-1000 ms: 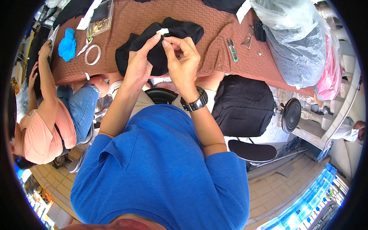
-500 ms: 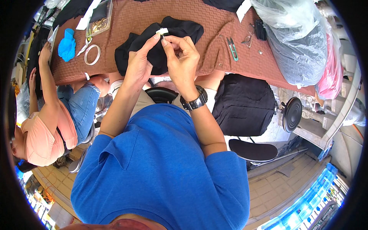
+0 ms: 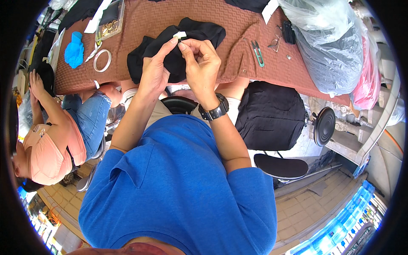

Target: The person picks up black fabric pieces one by one, attaches a small white adhesive label to each, and moves them aside.

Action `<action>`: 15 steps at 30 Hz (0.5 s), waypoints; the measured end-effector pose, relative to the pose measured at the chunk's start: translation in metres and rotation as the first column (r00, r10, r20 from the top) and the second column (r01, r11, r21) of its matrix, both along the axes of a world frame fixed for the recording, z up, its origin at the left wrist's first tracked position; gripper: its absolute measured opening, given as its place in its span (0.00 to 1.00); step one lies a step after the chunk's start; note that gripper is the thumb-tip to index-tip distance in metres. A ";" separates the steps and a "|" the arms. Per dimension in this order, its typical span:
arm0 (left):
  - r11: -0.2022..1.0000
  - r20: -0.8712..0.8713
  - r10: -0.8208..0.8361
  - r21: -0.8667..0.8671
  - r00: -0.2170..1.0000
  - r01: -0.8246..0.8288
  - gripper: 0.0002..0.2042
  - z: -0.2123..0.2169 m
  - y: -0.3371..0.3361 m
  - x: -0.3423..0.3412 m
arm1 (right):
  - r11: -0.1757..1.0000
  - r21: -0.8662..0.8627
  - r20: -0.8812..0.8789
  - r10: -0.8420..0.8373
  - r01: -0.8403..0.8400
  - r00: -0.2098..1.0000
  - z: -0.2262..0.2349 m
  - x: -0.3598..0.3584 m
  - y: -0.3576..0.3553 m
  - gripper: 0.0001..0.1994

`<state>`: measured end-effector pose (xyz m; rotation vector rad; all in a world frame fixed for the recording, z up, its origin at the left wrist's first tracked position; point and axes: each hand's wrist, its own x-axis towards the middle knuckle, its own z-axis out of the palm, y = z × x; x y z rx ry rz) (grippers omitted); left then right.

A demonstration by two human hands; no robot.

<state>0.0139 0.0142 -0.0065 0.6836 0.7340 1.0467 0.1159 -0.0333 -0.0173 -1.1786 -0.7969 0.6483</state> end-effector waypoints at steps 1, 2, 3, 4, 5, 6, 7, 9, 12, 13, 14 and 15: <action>1.000 0.012 -0.003 -0.019 1.000 0.003 0.11 0.000 -0.001 0.000 | 1.000 0.006 0.000 0.003 -0.003 1.000 -0.002 0.000 0.000 0.04; 0.999 0.025 -0.006 -0.038 1.000 0.007 0.11 0.001 -0.001 -0.001 | 1.000 0.013 0.000 0.006 -0.006 1.000 -0.003 0.001 0.000 0.04; 1.000 0.014 -0.005 -0.024 1.000 0.005 0.11 0.000 -0.001 -0.001 | 0.999 0.035 0.005 0.001 -0.001 1.000 -0.006 0.001 0.001 0.04; 1.000 0.004 -0.004 -0.009 1.000 0.004 0.11 -0.001 0.000 0.000 | 0.998 0.057 0.009 -0.005 0.004 1.000 -0.008 0.001 0.002 0.04; 1.000 -0.006 -0.003 0.005 1.000 0.003 0.11 -0.001 0.000 0.000 | 0.997 0.079 0.013 -0.010 0.009 1.000 -0.009 0.001 0.003 0.05; 1.000 -0.010 -0.005 0.002 1.000 0.005 0.11 0.000 -0.001 0.000 | 0.999 0.046 -0.006 -0.008 0.008 1.000 -0.008 0.001 0.002 0.05; 1.000 -0.014 -0.006 -0.001 1.000 0.006 0.11 0.001 -0.002 0.001 | 1.000 0.012 -0.026 -0.007 0.007 1.000 -0.007 0.001 0.002 0.05; 1.000 -0.012 -0.003 -0.024 1.000 0.002 0.11 0.001 -0.002 0.001 | 1.000 -0.014 -0.064 0.001 -0.002 0.998 -0.004 0.001 0.002 0.05; 0.998 0.001 0.009 -0.059 1.000 -0.009 0.12 -0.001 0.000 -0.001 | 0.999 -0.009 -0.120 0.037 -0.039 0.992 -0.001 0.001 0.001 0.05; 0.999 0.002 0.009 -0.052 1.000 -0.009 0.12 -0.001 0.001 -0.002 | 0.998 -0.019 -0.141 0.059 -0.062 0.988 0.000 0.001 -0.002 0.05; 0.999 0.003 0.010 -0.046 1.000 -0.010 0.12 0.000 0.002 -0.002 | 0.996 -0.030 -0.162 0.081 -0.086 0.983 0.001 0.002 -0.003 0.05; 0.999 -0.017 0.008 -0.031 1.000 -0.009 0.12 0.001 0.001 -0.002 | 0.997 0.018 -0.185 0.078 -0.076 0.980 0.002 0.001 -0.002 0.06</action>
